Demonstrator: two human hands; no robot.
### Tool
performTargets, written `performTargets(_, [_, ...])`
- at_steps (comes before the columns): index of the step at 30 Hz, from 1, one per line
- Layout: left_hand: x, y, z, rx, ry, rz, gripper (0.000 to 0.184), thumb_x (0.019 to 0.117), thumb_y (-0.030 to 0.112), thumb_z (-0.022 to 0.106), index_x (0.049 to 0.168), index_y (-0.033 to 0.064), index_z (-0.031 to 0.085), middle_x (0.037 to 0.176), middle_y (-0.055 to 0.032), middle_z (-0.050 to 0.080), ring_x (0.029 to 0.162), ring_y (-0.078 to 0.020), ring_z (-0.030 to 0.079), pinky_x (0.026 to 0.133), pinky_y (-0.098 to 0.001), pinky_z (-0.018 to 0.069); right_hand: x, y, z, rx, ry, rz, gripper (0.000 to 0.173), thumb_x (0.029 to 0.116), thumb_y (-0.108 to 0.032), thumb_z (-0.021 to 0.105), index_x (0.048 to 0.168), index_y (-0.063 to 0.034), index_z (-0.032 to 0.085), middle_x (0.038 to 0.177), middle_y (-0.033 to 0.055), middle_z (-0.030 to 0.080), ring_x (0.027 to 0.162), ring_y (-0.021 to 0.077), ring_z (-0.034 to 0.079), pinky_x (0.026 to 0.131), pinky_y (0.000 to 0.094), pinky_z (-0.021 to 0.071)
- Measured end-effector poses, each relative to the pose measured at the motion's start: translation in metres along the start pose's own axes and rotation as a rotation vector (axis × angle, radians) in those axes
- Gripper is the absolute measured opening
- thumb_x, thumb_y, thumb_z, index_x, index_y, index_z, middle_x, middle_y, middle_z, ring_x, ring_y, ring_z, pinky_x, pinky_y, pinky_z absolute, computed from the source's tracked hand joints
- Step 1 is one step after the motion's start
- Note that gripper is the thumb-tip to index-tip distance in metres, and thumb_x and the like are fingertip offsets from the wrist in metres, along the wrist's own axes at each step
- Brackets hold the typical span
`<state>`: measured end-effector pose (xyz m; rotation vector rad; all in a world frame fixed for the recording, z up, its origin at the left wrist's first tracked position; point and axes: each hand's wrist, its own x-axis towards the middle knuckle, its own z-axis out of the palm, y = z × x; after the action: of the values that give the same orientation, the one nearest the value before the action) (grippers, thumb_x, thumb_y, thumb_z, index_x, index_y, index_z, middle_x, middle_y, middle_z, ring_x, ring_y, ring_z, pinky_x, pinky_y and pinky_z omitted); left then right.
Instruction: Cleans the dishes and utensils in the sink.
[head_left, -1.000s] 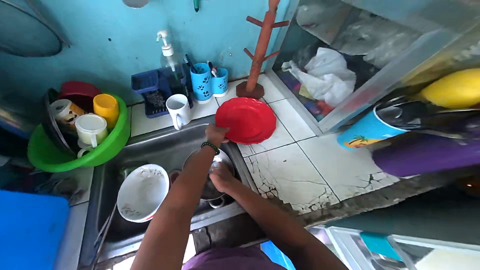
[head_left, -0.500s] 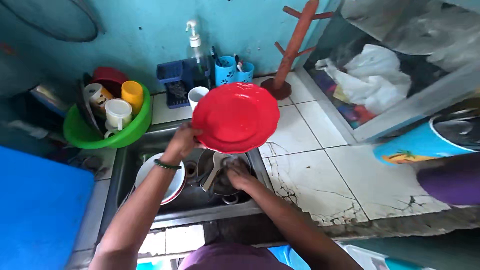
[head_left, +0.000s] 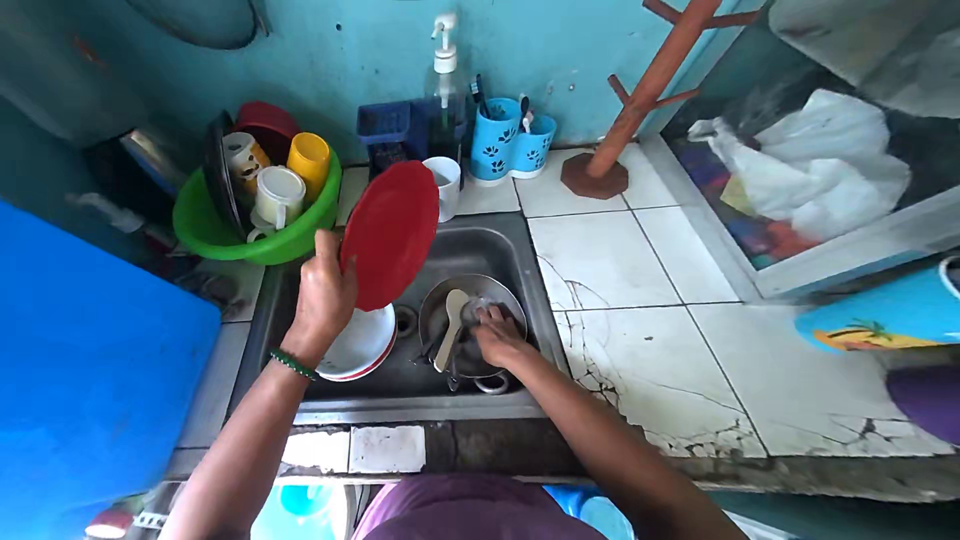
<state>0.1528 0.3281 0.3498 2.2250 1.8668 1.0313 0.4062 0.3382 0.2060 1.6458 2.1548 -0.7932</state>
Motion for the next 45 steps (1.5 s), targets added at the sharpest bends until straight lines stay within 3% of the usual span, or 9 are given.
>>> performTargets(7, [-0.007, 0.002, 0.010, -0.011, 0.146, 0.008, 0.020, 0.1026, 0.010, 0.056, 0.107, -0.0093, 0.056, 0.079, -0.0226, 0.064, 0.069, -0.0371, 0.066, 0.064, -0.0537, 0.0542, -0.010, -0.001, -0.029, 0.119, -0.083, -0.025, 0.031, 0.0961, -0.002, 0.062, 0.124, 0.0128, 0.062, 0.133, 0.0344, 0.057, 0.130, 0.0481, 0.052, 0.109, 0.0620, 0.0399])
performTargets(12, [-0.015, 0.012, 0.031, -0.351, 0.242, -0.237, 0.021, 0.1043, 0.008, 0.051, 0.117, -0.0077, 0.048, 0.088, -0.0157, 0.057, 0.076, -0.0225, 0.060, 0.072, -0.0419, 0.0528, -0.045, -0.025, -0.070, 0.403, 0.464, -0.136, 0.025, 0.0955, 0.003, 0.059, 0.119, 0.0049, 0.067, 0.125, 0.0272, 0.062, 0.117, 0.0424, 0.062, 0.100, 0.0574, 0.0502])
performTargets(14, [-0.018, 0.012, 0.045, -0.529, 0.252, -0.313, 0.029, 0.1040, 0.007, 0.048, 0.129, -0.0056, 0.043, 0.102, -0.0158, 0.059, 0.088, -0.0186, 0.063, 0.080, -0.0386, 0.0546, -0.042, -0.038, -0.065, 0.425, 0.631, -0.273, 0.042, 0.0994, -0.008, 0.062, 0.140, -0.0013, 0.057, 0.139, 0.0268, 0.056, 0.127, 0.0422, 0.057, 0.105, 0.0563, 0.0487])
performTargets(18, [-0.029, 0.021, 0.059, -0.771, 0.237, -0.399, 0.041, 0.1070, 0.008, 0.043, 0.147, 0.0000, 0.048, 0.129, -0.0170, 0.064, 0.111, -0.0151, 0.065, 0.098, -0.0355, 0.0537, 0.008, -0.026, -0.028, 0.242, 0.774, -0.423, 0.060, 0.1078, -0.039, 0.042, 0.161, -0.0104, 0.036, 0.170, 0.0205, 0.018, 0.158, 0.0399, 0.012, 0.127, 0.0596, 0.0130])
performTargets(22, [-0.037, 0.042, 0.069, -0.836, 0.128, -0.433, 0.035, 0.1073, 0.009, 0.046, 0.139, -0.0010, 0.056, 0.117, -0.0141, 0.068, 0.101, -0.0110, 0.068, 0.091, -0.0305, 0.0554, 0.038, -0.036, -0.040, 0.302, 1.109, -0.391, 0.064, 0.1084, -0.035, 0.038, 0.156, 0.0075, 0.033, 0.166, 0.0317, 0.017, 0.156, 0.0466, 0.017, 0.126, 0.0605, 0.0163])
performTargets(28, [-0.023, 0.025, 0.072, -0.810, 0.226, -0.407, 0.037, 0.1081, 0.012, 0.046, 0.141, -0.0019, 0.054, 0.124, -0.0169, 0.067, 0.109, -0.0160, 0.066, 0.098, -0.0357, 0.0534, -0.012, -0.065, -0.016, 0.387, 0.622, -0.896, 0.059, 0.1090, -0.026, 0.031, 0.158, 0.0063, 0.029, 0.167, 0.0207, 0.028, 0.158, 0.0305, 0.020, 0.129, 0.0500, 0.0100])
performTargets(34, [-0.027, 0.027, 0.063, -0.804, 0.179, -0.452, 0.031, 0.1070, 0.010, 0.050, 0.134, -0.0013, 0.060, 0.109, -0.0116, 0.070, 0.092, -0.0077, 0.067, 0.085, -0.0271, 0.0557, 0.031, -0.009, -0.032, 0.211, 0.837, -0.416, 0.065, 0.1086, -0.034, 0.039, 0.160, 0.0038, 0.027, 0.169, 0.0243, 0.016, 0.159, 0.0397, 0.010, 0.127, 0.0595, 0.0089])
performTargets(41, [-0.018, 0.027, 0.069, -0.744, 0.211, -0.411, 0.033, 0.1081, 0.015, 0.049, 0.136, 0.0006, 0.060, 0.115, -0.0142, 0.070, 0.102, -0.0147, 0.068, 0.093, -0.0361, 0.0550, -0.008, -0.060, -0.007, 0.394, 0.636, -0.950, 0.061, 0.1085, -0.030, 0.034, 0.156, 0.0080, 0.034, 0.165, 0.0235, 0.031, 0.157, 0.0332, 0.021, 0.130, 0.0494, 0.0119])
performTargets(45, [-0.024, 0.016, 0.056, -0.774, 0.218, -0.482, 0.032, 0.1072, 0.011, 0.051, 0.135, 0.0012, 0.061, 0.109, -0.0108, 0.071, 0.092, -0.0080, 0.068, 0.085, -0.0279, 0.0565, 0.016, -0.001, -0.005, 0.167, 0.663, -0.599, 0.061, 0.1102, -0.035, 0.032, 0.159, 0.0006, 0.033, 0.168, 0.0177, 0.028, 0.158, 0.0335, 0.019, 0.129, 0.0541, 0.0126])
